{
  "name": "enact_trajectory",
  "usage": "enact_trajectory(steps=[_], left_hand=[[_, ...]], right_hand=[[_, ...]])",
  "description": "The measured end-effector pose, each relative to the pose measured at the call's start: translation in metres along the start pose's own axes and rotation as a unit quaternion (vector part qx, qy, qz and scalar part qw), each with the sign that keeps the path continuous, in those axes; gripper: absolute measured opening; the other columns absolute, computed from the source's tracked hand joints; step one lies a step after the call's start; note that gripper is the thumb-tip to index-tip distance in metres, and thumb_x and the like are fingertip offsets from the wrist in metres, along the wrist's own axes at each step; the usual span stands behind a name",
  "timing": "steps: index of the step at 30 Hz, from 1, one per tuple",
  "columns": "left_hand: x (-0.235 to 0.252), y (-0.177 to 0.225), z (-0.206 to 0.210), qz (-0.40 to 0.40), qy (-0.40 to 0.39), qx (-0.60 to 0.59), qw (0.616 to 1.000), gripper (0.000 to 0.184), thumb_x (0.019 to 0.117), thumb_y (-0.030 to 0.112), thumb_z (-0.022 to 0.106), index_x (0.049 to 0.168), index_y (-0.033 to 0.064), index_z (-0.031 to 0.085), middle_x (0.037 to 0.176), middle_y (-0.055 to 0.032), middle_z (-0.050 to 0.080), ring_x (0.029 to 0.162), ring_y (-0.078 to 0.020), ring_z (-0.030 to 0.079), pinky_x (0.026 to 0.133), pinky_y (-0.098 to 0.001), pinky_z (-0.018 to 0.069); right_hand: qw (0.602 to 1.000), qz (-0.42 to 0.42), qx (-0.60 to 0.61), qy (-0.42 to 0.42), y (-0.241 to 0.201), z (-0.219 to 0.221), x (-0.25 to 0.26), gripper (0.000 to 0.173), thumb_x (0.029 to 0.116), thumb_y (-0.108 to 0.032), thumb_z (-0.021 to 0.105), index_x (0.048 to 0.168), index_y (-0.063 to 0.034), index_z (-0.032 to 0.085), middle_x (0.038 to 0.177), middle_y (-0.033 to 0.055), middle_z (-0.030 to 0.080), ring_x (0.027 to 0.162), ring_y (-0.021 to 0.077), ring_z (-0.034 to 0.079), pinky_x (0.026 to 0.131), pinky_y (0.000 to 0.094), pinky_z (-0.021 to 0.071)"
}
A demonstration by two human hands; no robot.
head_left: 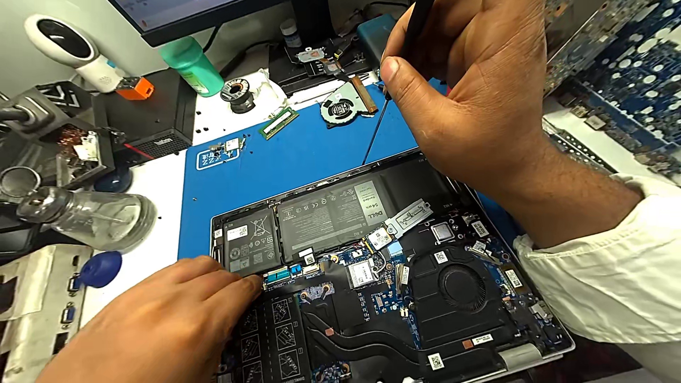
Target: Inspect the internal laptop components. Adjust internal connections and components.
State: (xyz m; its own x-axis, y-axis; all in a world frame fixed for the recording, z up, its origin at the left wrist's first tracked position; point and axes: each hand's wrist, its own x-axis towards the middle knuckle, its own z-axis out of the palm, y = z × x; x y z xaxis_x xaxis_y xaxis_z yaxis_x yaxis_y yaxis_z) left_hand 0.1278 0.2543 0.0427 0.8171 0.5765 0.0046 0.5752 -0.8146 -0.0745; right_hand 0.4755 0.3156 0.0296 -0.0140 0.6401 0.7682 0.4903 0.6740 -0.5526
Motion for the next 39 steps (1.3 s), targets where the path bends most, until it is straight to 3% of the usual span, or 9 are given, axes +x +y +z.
enact_trajectory(steps=[4,10,18,22,30,39], left_hand=[[0.004,0.001,-0.002,0.028,-0.012,0.033,0.999,0.024,0.1022,0.013,0.051,0.094,0.0103,0.072,0.08,-0.0058,0.07,0.079,-0.0278,0.069,0.067,-0.0429,0.0553],[0.005,0.011,-0.005,0.065,-0.016,0.067,0.995,0.021,0.1021,0.006,0.05,0.101,-0.0002,0.071,0.084,-0.0154,0.071,0.077,-0.0341,0.07,0.067,-0.0452,0.0564],[-0.004,0.014,0.001,0.043,0.004,0.076,0.996,0.02,0.1018,0.006,0.052,0.103,-0.0006,0.071,0.085,-0.0154,0.071,0.079,-0.0335,0.07,0.068,-0.0447,0.0563],[-0.008,0.012,-0.001,0.024,-0.008,0.048,0.999,0.023,0.1024,0.004,0.051,0.109,0.0014,0.073,0.092,-0.0149,0.073,0.088,-0.0331,0.071,0.077,-0.0454,0.0581],[-0.001,0.009,0.0,0.052,-0.002,0.074,0.996,0.024,0.1012,0.006,0.048,0.1,0.0032,0.072,0.086,-0.0117,0.072,0.081,-0.031,0.071,0.07,-0.0443,0.0582],[-0.003,0.014,0.004,0.08,0.021,0.113,0.99,0.025,0.1004,0.003,0.044,0.101,-0.0014,0.069,0.083,-0.0145,0.07,0.077,-0.0337,0.07,0.065,-0.0447,0.0573]], right_hand=[[1.0,0.003,-0.013,-0.002,-0.001,-0.001,0.0,0.012,0.099,-0.008,0.06,0.107,0.0004,0.062,0.095,0.0046,0.067,0.087,0.0073,0.067,0.079,0.0237,0.0584],[1.0,-0.003,-0.022,0.003,-0.001,0.0,0.0,0.011,0.0987,-0.009,0.061,0.104,0.0003,0.064,0.093,0.0042,0.068,0.086,0.0063,0.066,0.079,0.0232,0.0577],[0.999,0.003,-0.04,0.003,-0.002,0.0,0.0,0.013,0.0995,-0.012,0.061,0.105,-0.0012,0.066,0.093,0.0034,0.068,0.087,0.006,0.067,0.081,0.023,0.0577],[0.999,0.003,-0.039,0.001,-0.002,0.0,-0.001,0.014,0.0999,-0.012,0.061,0.106,-0.0005,0.066,0.095,0.0041,0.068,0.089,0.0068,0.067,0.081,0.0234,0.0579],[0.999,0.011,-0.04,0.002,-0.003,0.0,-0.001,0.012,0.0998,-0.013,0.061,0.104,-0.004,0.067,0.094,0.0011,0.069,0.089,0.0028,0.067,0.081,0.02,0.057],[0.999,0.005,-0.044,-0.002,-0.002,0.0,-0.002,0.011,0.1004,-0.013,0.06,0.102,-0.0057,0.068,0.093,0.0006,0.07,0.089,0.0027,0.067,0.081,0.0207,0.0568]])
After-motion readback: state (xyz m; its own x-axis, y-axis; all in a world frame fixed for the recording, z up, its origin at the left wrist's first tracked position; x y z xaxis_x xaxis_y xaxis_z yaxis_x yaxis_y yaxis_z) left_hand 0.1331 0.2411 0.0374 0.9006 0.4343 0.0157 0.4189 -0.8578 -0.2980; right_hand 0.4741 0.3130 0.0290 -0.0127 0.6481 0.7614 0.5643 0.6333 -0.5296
